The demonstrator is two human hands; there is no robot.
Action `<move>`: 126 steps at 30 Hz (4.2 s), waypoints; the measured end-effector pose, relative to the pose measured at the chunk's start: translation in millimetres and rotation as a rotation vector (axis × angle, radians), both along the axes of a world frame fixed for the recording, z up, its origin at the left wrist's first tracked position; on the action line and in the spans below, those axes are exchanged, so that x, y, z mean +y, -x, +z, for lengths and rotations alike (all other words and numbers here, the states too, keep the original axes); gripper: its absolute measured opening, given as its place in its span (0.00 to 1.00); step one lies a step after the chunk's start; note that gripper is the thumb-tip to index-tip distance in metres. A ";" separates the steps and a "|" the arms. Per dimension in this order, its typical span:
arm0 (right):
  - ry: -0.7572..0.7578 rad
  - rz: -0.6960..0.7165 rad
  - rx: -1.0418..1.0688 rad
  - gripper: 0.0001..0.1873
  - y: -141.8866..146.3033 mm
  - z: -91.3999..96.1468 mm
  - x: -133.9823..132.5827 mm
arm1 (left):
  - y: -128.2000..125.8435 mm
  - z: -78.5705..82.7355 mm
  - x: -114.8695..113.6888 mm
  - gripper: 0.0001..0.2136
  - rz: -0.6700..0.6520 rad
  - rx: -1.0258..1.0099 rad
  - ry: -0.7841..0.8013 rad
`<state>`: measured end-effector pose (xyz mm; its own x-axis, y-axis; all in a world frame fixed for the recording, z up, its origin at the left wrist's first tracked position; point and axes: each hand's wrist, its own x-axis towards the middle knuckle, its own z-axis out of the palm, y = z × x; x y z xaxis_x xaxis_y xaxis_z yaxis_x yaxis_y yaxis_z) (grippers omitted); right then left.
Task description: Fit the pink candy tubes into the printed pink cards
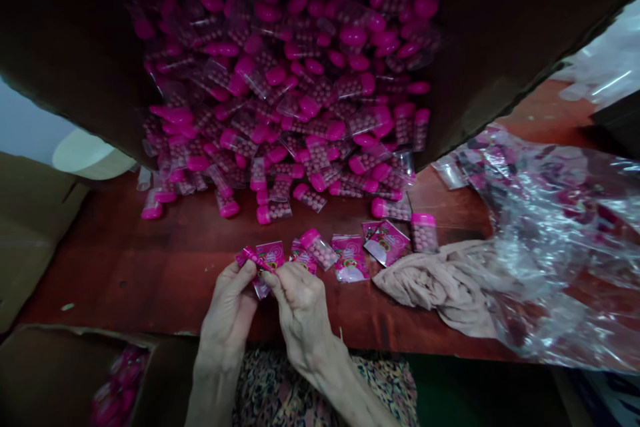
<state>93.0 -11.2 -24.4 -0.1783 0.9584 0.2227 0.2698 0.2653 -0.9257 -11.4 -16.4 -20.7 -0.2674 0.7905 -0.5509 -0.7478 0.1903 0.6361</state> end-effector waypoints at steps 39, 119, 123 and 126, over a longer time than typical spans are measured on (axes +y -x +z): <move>-0.061 -0.128 -0.036 0.05 -7.8 9.9 19.7 | -6.6 5.0 22.7 0.13 0.159 -0.017 0.126; 0.355 -0.172 0.209 0.10 -16.1 4.5 14.2 | -16.3 7.0 24.8 0.06 0.029 0.066 -0.017; 0.369 -0.139 0.261 0.09 -17.1 6.2 15.9 | -18.0 8.1 26.7 0.07 0.024 0.040 -0.031; 0.354 -0.141 0.287 0.09 -16.5 7.2 16.7 | -19.0 8.8 27.3 0.08 0.017 0.068 -0.043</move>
<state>109.5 5.5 -17.1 -0.0205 0.9947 -0.1005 0.0004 -0.1006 -0.9949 7.5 10.9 -11.8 -0.3165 0.8085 -0.4962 -0.7051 0.1494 0.6932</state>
